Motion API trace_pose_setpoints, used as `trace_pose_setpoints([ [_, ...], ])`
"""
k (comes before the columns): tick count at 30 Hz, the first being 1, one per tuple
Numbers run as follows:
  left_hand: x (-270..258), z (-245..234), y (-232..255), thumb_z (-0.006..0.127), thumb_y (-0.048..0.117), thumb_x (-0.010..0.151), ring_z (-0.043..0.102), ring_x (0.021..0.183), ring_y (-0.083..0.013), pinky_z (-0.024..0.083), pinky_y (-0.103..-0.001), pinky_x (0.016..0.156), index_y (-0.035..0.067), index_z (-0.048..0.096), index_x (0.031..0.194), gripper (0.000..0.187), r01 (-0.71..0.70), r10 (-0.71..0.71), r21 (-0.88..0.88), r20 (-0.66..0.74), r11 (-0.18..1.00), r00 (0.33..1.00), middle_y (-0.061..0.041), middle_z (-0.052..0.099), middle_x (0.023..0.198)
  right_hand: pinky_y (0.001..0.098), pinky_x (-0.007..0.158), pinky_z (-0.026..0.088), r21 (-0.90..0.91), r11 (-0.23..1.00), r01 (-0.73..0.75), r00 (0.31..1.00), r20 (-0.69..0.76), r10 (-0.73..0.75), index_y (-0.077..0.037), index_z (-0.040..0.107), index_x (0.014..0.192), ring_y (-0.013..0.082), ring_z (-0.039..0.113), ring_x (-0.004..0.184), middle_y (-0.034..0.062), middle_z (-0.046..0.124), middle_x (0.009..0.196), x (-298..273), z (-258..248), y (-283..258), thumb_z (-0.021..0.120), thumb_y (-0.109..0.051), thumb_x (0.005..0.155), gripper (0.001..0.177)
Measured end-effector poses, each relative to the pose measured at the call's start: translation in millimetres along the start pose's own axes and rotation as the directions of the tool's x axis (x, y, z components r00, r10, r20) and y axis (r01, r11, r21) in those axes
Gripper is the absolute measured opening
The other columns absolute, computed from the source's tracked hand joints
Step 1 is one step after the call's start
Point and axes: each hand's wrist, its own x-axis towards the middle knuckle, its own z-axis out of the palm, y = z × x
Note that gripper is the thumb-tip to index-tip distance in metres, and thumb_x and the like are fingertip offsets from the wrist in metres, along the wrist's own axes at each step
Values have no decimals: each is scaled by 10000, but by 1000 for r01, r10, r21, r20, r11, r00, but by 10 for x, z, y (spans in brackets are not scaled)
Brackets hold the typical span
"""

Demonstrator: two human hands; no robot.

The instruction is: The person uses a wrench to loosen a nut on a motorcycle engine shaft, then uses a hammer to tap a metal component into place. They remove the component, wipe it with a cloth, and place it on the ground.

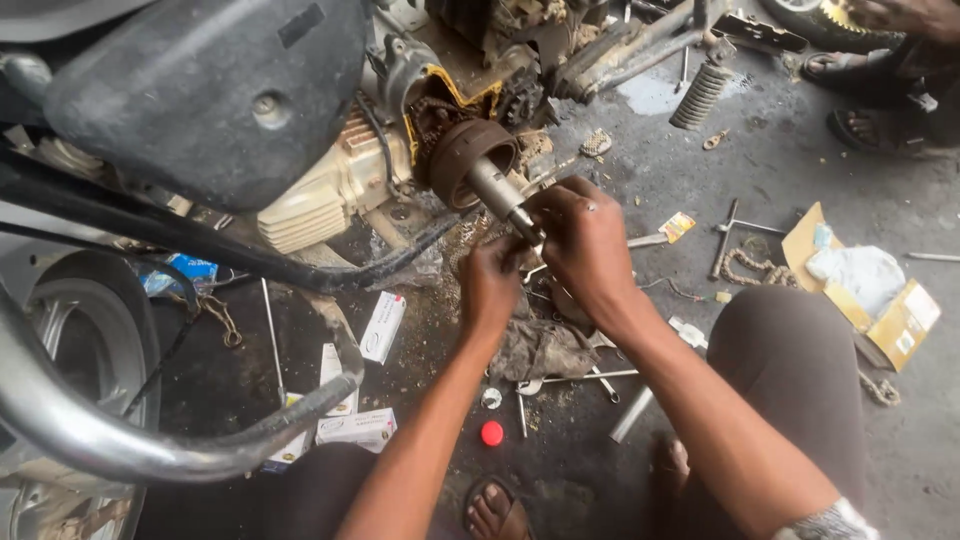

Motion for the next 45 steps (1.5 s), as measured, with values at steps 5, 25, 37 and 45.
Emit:
trace_pose_setpoints([
  [5, 95, -101, -56, 702, 17, 898, 790, 831, -177, 597, -324, 736, 61, 787, 1063, 190, 78, -71, -120, 67, 990, 995, -116, 805, 955, 500, 720, 535, -179, 981, 70, 987, 152, -43, 27, 707, 923, 417, 650, 838, 236, 655, 938, 95, -37, -55, 747, 28, 695, 231],
  [25, 303, -104, -299, 692, 142, 912, 740, 879, -236, 563, -385, 793, 39, 694, 1101, 215, -29, 98, -158, 443, 987, 891, -120, 782, 993, 515, 784, 524, -472, 875, 106, 994, 37, -100, -25, 670, 1199, 420, 620, 951, 228, 573, 1156, 293, 246, 216, 664, -109, 747, 460],
  [37, 281, -377, 863, 615, 499, 981, 538, 464, -157, 371, -376, 482, 92, 782, 877, 452, 351, -462, 382, 255, 855, 849, -77, 671, 613, 574, 871, 491, -319, 909, -269, 947, 83, 309, -74, 698, 1147, 462, 621, 1047, 260, 603, 1154, 390, 326, 623, 538, -74, 809, 374],
  [45, 404, -413, 417, 659, 554, 921, 472, 450, -104, 327, -318, 477, 106, 678, 658, 519, 413, -571, 437, 338, 800, 748, 6, 580, 544, 554, 913, 505, -240, 895, -375, 910, 89, 405, -51, 696, 1087, 424, 664, 1007, 257, 678, 1085, 424, 374, 732, 487, -88, 825, 337],
])
